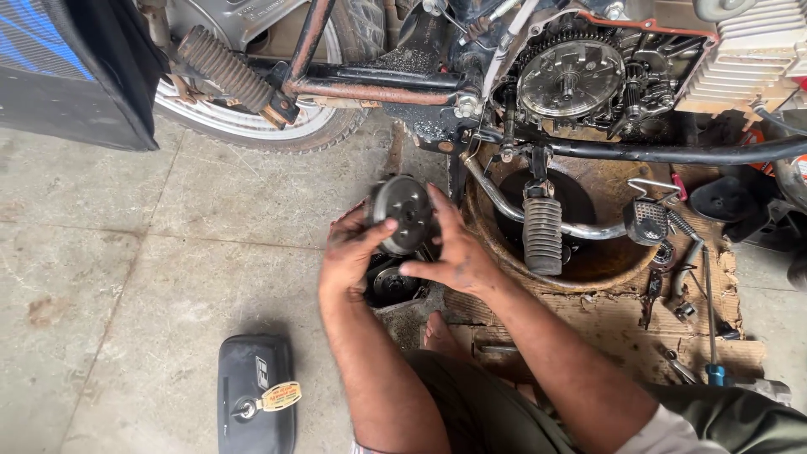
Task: The person disassembles the motorcycle clutch assembly, removes the clutch plates and pressure plate, and then uses a T-bar wrench to loosen and remove internal engine components. The person handles clutch plates, a pressure plate, and a gear, placing them into a container.
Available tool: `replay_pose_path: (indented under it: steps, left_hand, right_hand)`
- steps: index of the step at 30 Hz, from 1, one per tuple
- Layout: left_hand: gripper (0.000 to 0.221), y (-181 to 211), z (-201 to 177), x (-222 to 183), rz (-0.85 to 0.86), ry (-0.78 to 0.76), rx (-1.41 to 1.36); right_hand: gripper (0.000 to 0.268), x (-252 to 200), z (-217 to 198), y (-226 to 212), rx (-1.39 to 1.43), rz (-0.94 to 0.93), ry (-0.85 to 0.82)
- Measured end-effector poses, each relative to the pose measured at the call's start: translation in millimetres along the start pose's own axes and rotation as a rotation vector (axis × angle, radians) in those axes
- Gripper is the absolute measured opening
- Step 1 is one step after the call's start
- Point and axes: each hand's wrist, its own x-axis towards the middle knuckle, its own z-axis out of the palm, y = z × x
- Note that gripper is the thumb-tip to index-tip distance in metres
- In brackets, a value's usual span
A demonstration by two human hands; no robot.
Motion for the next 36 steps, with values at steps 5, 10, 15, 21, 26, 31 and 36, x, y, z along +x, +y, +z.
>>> replay_pose_path:
  steps: [5,10,15,21,26,31,36]
  left_hand:
    - [0.043,-11,8,5,-0.058,-0.048,0.031]
    - [0.051,-10,5,1,-0.07,-0.061,0.048]
    - [0.094,-11,12,1,0.175,-0.036,0.395]
    - [0.11,-5,35,-1,-0.089,-0.246,0.032]
    - [0.103,-6,46,-6,-0.084,-0.258,0.043]
    - [0.092,-46,75,-6,-0.144,-0.173,0.074]
    - [0.083,-111,118,-34,-0.261,-0.205,0.124]
  right_hand:
    - [0.145,19,2,10,-0.312,-0.047,-0.034]
    - [0.139,25,9,25,-0.111,-0.025,-0.042]
    - [0.132,21,3,30,0.588,0.023,-0.113]
    - [0.127,5,-1,37,0.625,0.057,-0.069]
    - [0.125,-6,-11,21,0.57,0.107,-0.039]
    - [0.124,-40,-28,16,0.437,0.197,0.044]
    - [0.114,-117,-65,57,0.228,0.174,0.057]
